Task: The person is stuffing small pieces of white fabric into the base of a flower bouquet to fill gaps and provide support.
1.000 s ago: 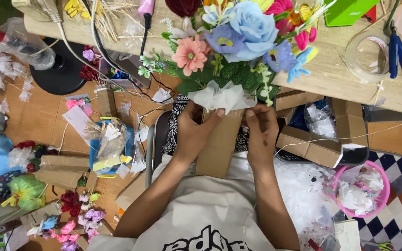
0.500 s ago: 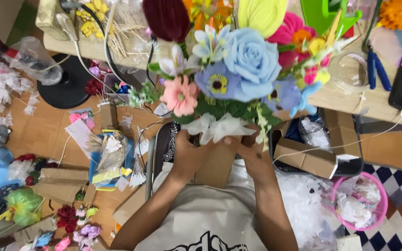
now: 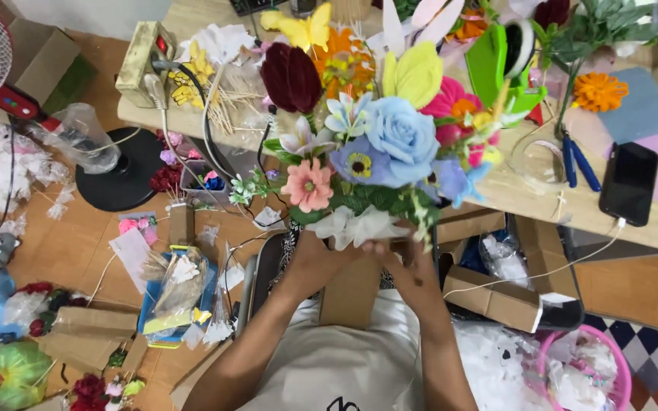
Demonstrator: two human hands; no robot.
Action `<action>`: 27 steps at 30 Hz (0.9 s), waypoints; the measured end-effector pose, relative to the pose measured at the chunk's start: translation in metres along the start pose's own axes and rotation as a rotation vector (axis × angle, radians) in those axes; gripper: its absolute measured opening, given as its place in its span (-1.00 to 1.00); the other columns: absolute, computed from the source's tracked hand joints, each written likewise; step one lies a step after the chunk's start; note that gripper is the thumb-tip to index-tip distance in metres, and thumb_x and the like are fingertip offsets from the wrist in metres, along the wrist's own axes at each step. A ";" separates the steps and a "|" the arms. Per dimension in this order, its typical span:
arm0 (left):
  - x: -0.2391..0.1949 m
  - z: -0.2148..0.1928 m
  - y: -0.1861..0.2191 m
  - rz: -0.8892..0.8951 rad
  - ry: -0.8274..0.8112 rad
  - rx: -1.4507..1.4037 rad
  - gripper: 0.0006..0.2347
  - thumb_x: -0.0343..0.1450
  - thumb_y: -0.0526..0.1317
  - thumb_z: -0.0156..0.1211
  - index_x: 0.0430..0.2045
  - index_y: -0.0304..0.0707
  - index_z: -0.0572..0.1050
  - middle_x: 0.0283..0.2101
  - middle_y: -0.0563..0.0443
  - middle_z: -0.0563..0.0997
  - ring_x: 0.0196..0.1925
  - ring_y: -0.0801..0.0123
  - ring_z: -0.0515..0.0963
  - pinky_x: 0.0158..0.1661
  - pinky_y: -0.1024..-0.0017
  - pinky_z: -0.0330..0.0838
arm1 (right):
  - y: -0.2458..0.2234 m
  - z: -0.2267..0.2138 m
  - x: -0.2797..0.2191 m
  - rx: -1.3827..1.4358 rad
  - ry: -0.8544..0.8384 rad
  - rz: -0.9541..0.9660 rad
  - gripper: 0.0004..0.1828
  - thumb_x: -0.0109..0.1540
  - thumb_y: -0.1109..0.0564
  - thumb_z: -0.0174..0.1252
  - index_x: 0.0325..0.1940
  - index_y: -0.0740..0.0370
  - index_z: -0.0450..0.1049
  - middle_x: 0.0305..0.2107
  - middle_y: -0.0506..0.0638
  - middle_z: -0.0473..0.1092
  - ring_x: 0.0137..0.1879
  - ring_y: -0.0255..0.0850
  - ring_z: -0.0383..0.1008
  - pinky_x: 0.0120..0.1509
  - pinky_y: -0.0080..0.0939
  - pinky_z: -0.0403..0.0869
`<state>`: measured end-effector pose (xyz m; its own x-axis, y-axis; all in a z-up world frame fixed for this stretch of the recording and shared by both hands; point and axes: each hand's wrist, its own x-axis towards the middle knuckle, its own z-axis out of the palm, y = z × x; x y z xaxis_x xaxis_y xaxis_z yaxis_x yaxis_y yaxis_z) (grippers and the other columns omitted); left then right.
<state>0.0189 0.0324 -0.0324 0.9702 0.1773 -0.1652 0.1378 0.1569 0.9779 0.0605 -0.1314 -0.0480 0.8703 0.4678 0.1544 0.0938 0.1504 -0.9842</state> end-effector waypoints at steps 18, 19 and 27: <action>0.013 -0.005 -0.064 0.249 0.008 -0.056 -0.49 0.34 -0.45 0.20 0.26 -0.54 0.36 0.23 -0.36 0.49 0.18 0.12 0.43 0.20 -0.04 0.39 | -0.011 0.024 -0.014 -1.041 0.339 -0.883 -0.93 0.19 0.21 0.36 -0.38 0.08 0.63 -0.49 -0.14 0.28 -0.53 -0.30 0.13 -0.32 -0.28 0.29; 0.015 -0.004 -0.073 0.239 0.009 -0.129 -0.53 0.35 -0.42 0.28 0.20 -0.54 0.41 0.12 -0.35 0.55 0.09 0.22 0.43 0.14 0.03 0.41 | -0.002 0.022 -0.015 -0.995 0.383 -0.924 -0.90 0.09 0.22 0.40 -0.37 0.05 0.63 -0.44 -0.10 0.33 -0.46 -0.23 0.22 -0.27 -0.22 0.36; 0.000 0.008 -0.038 0.224 -0.009 -0.159 -0.60 0.36 -0.35 0.36 0.11 -0.46 0.50 -0.01 -0.27 0.63 -0.03 0.28 0.47 0.06 0.05 0.46 | -0.041 0.020 -0.006 -0.822 0.399 -0.689 -0.70 0.16 0.34 0.44 -0.07 0.32 0.53 -0.20 0.07 0.27 -0.23 -0.02 0.40 -0.23 -0.12 0.52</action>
<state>0.0157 0.0189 -0.0687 0.9748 0.2162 0.0545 -0.1125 0.2657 0.9575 0.0418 -0.1224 -0.0068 0.5886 0.1748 0.7893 0.7706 -0.4164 -0.4825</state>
